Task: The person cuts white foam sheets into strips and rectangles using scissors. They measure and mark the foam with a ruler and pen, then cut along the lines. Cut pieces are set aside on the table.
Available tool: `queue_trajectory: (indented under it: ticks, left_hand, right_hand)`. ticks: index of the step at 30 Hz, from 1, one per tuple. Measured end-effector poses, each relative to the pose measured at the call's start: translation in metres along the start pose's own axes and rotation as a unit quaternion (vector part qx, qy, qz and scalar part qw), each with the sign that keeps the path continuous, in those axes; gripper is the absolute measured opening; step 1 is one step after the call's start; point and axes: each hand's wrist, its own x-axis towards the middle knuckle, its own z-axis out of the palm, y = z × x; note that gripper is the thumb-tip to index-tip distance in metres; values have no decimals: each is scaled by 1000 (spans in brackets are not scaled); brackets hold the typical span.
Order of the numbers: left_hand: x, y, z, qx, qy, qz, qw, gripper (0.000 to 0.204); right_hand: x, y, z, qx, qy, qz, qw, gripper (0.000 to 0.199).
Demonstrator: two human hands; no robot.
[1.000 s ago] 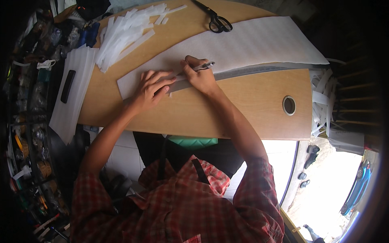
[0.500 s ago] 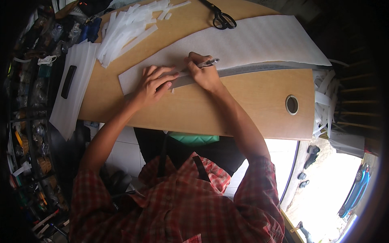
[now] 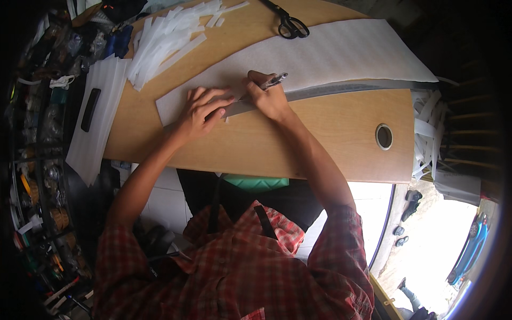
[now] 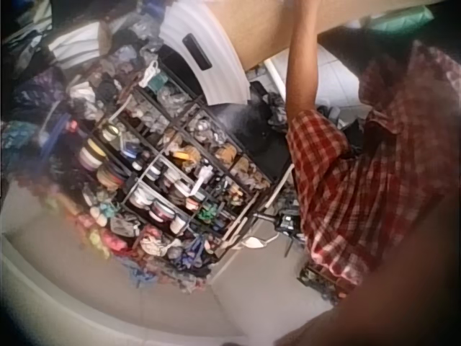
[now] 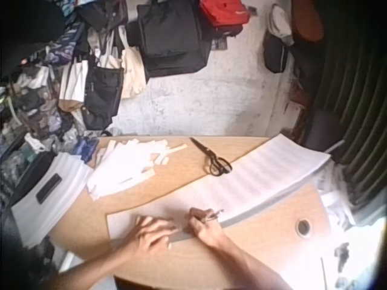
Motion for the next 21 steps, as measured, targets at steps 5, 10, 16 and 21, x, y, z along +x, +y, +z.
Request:
queue_trajectory:
  ticks: [5, 10, 16, 21]
  left_hand:
    - [-1, 0, 1, -2, -1, -2, 1000, 30]
    - [0, -2, 3, -12, 2, -7, 1000, 28]
    - [-4, -4, 2, -22, 11, -2, 1000, 28]
    - [-2, -4, 3, -36, 27, -9, 999, 24]
  right_hand:
    - [-2, -3, 0, 5, -5, -24, 1000, 29]
    - [3, 6, -1, 19, 17, -19, 1000, 34]
    - [1, -12, -1, 28, 80, -21, 996, 37]
    - [-1, -10, 3, 70, 47, 17, 996, 33]
